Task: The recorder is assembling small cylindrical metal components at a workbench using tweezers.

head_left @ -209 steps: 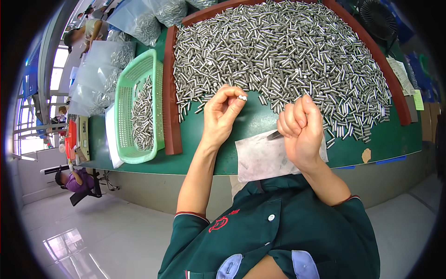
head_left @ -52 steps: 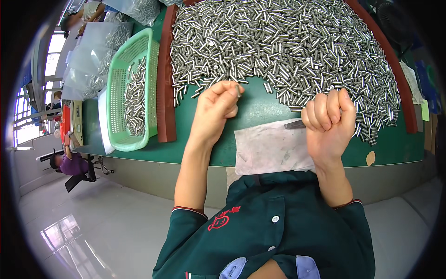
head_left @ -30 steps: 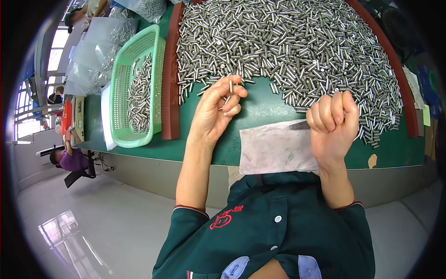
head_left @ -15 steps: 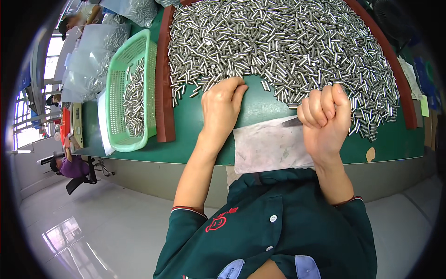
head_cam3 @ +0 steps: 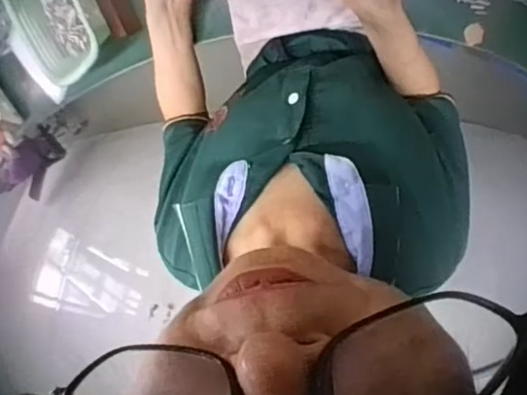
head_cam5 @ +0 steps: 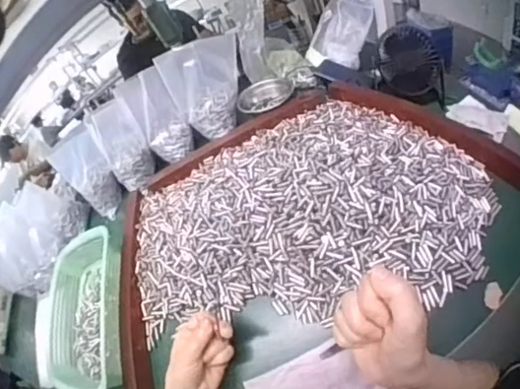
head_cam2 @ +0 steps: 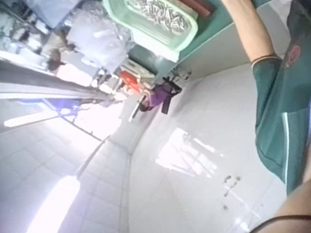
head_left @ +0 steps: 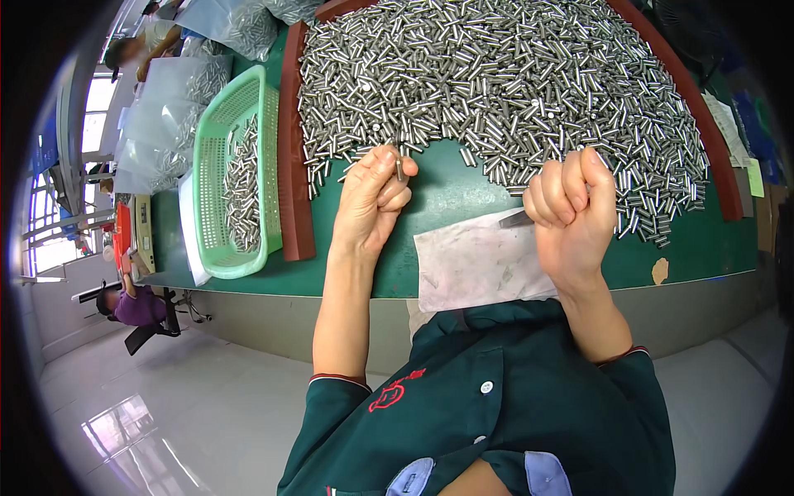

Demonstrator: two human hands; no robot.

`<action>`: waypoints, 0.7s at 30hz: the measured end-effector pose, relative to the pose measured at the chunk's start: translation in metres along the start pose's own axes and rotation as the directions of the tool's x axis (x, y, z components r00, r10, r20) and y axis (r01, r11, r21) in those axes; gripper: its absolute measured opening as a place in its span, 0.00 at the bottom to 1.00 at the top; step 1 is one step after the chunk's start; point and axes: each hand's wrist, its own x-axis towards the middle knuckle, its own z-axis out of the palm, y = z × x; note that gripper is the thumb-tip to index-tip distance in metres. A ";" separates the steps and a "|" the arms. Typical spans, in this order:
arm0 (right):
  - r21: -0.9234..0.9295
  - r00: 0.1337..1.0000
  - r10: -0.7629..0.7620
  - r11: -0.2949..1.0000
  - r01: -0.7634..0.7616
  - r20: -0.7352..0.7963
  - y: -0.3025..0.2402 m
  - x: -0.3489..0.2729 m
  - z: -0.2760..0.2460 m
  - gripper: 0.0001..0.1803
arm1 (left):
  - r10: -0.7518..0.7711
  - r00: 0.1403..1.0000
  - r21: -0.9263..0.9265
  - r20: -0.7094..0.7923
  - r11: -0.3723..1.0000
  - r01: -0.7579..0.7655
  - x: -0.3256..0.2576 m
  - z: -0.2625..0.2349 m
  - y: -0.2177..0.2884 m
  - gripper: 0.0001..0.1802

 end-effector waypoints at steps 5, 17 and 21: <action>0.028 0.999 0.000 1.000 -0.001 0.035 0.001 0.001 -0.005 0.21 | 0.026 0.998 0.135 -0.054 0.991 -0.018 -0.002 0.007 -0.001 0.08; 0.032 1.000 0.009 0.999 -0.010 0.013 0.001 0.000 -0.004 0.21 | 0.404 0.914 0.976 0.037 0.179 -0.119 -0.004 0.028 -0.015 0.06; 0.001 1.000 -0.002 1.000 0.002 0.019 0.002 0.001 -0.001 0.22 | 0.503 0.850 0.943 0.157 0.180 -0.281 0.002 0.024 -0.020 0.05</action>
